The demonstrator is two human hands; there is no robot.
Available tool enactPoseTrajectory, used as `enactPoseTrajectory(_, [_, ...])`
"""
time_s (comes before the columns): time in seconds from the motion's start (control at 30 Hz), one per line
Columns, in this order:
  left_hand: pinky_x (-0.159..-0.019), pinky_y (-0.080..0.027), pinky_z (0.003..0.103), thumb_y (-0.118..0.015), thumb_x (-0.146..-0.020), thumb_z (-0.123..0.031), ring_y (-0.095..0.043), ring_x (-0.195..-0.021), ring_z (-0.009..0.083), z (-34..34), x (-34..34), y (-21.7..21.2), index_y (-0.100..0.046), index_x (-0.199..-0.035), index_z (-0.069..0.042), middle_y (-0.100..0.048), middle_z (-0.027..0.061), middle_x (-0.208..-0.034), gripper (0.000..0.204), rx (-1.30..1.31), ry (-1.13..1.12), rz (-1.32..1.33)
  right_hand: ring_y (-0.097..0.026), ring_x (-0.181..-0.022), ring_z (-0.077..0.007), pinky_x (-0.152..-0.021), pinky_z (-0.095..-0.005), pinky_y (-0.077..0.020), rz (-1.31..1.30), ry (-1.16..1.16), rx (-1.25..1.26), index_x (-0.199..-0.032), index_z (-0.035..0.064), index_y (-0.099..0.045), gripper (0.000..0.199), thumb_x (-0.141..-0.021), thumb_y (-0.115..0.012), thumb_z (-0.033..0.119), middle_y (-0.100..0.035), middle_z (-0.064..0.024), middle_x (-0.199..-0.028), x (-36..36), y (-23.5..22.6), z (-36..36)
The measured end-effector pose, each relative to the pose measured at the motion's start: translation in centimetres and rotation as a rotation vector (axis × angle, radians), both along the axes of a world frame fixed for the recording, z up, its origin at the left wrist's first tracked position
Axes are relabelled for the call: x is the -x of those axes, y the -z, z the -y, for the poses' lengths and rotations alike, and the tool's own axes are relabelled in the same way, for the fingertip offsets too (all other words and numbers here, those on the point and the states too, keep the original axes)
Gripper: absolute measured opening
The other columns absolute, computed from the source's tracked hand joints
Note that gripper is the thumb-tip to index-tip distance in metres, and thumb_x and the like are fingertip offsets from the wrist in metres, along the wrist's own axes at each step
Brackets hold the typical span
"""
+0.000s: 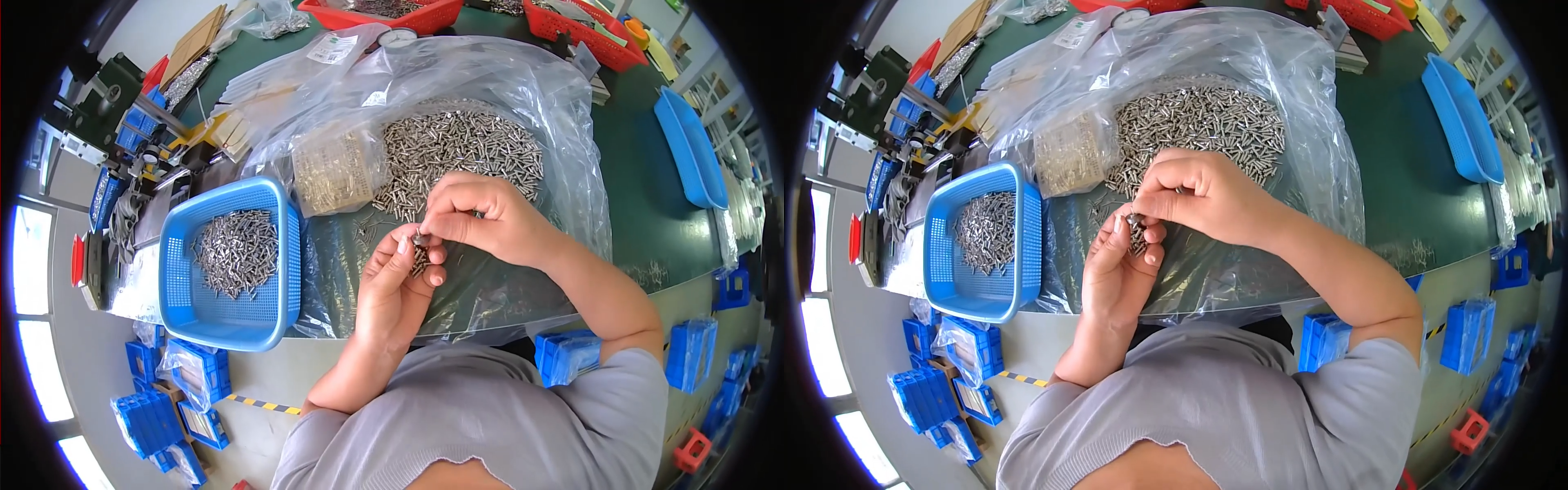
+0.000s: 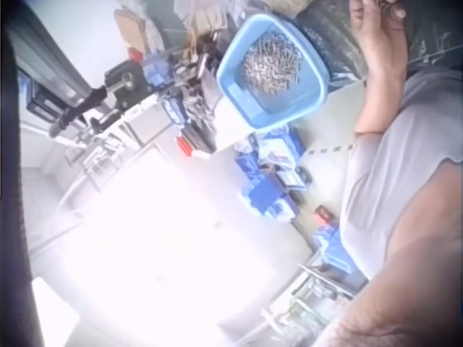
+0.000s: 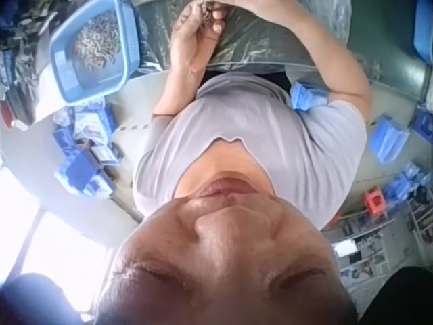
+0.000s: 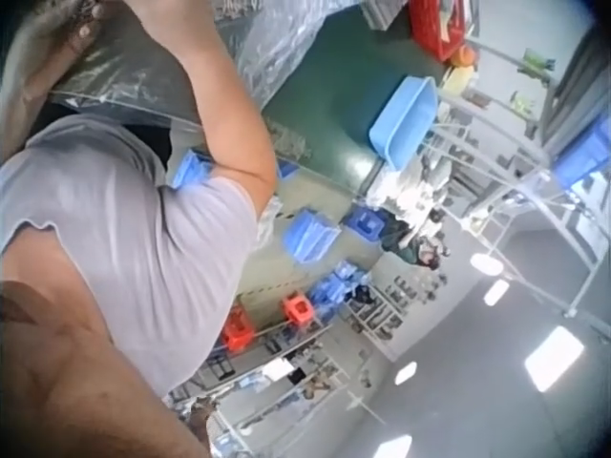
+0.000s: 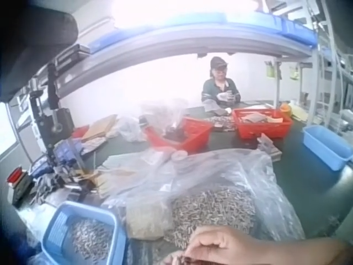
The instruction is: Assembling small metal pins or screws with washers at a factory workbench.
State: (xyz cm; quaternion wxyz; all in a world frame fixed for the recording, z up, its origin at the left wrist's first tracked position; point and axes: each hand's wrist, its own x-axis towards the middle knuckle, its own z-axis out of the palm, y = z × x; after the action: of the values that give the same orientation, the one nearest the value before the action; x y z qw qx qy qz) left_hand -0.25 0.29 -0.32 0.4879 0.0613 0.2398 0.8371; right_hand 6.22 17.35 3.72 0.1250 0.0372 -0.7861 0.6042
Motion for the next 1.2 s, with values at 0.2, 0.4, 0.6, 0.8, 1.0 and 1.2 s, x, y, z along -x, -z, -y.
enactPoseTrajectory(0.2, [-0.072,-0.047,0.028,-0.054,-0.093,-0.015,-0.055,-0.088,0.0185,0.1,0.1,0.1,-0.055,-0.112,-0.003,-0.059,0.0104,-0.101,0.022,-0.036,-0.036,0.075,-0.058,-0.082,-0.0198,-0.072,-0.0315,-0.0467,-0.005,0.197,-0.328,-0.086,0.0033,-0.064,0.006,-0.082,-0.065,0.008,-0.06,-0.0044,-0.084,0.4,0.5,-1.4])
enactPoseTrajectory(0.4, [-0.071,-0.044,0.029,-0.055,-0.091,-0.015,-0.051,-0.086,0.0184,0.1,0.3,0.4,-0.054,-0.109,-0.002,-0.056,0.0113,-0.102,0.022,-0.138,-0.029,0.149,-0.056,-0.083,-0.025,-0.07,-0.0366,-0.0471,-0.05,0.113,-0.722,-0.083,0.0074,-0.064,0.018,-0.067,-0.072,0.008,-0.057,-0.0048,-0.082,0.3,1.1,-1.3])
enactPoseTrajectory(0.6, [-0.07,-0.043,0.029,-0.054,-0.092,-0.015,-0.05,-0.085,0.0186,0.1,0.4,0.5,-0.054,-0.109,-0.003,-0.056,0.0112,-0.101,0.021,-0.159,-0.015,0.127,-0.055,-0.08,-0.0256,-0.069,-0.0382,-0.0459,-0.11,0.17,-0.819,-0.078,0.008,-0.062,0.017,-0.064,-0.073,0.008,-0.055,-0.0044,-0.079,1.0,2.1,-0.5])
enactPoseTrajectory(0.8, [-0.07,-0.043,0.03,-0.053,-0.093,-0.016,-0.052,-0.083,0.0184,0.2,0.3,0.4,-0.054,-0.11,-0.002,-0.057,0.0114,-0.101,0.022,-0.136,-0.024,0.11,-0.054,-0.078,-0.0274,-0.067,-0.0377,-0.0442,-0.076,0.166,-0.652,-0.076,0.0056,-0.058,0.014,-0.069,-0.069,0.005,-0.054,-0.0066,-0.078,0.8,1.4,-0.7])
enactPoseTrajectory(1.0, [-0.068,-0.045,0.03,-0.052,-0.094,-0.016,-0.054,-0.083,0.0171,0.2,0.2,0.3,-0.055,-0.111,-0.003,-0.059,0.0095,-0.097,0.022,-0.081,0.0,0.055,-0.052,-0.071,-0.0112,-0.064,-0.0262,-0.0426,0.12,0.088,-0.231,-0.081,0.0032,-0.059,0.005,-0.081,-0.064,0.005,-0.054,-0.0027,-0.079,0.1,-0.5,-0.7])
enactPoseTrajectory(1.2, [-0.066,-0.046,0.029,-0.054,-0.094,-0.014,-0.056,-0.082,0.0155,0.0,-0.1,-0.1,-0.057,-0.108,-0.004,-0.061,0.0064,-0.091,0.018,-0.038,-0.008,0.037,-0.052,-0.072,-0.0085,-0.064,-0.0243,-0.0424,0.18,0.009,0.001,-0.081,0.0015,-0.058,0.007,-0.083,-0.062,0.007,-0.055,-0.0011,-0.08,-0.1,-1.3,0.1])
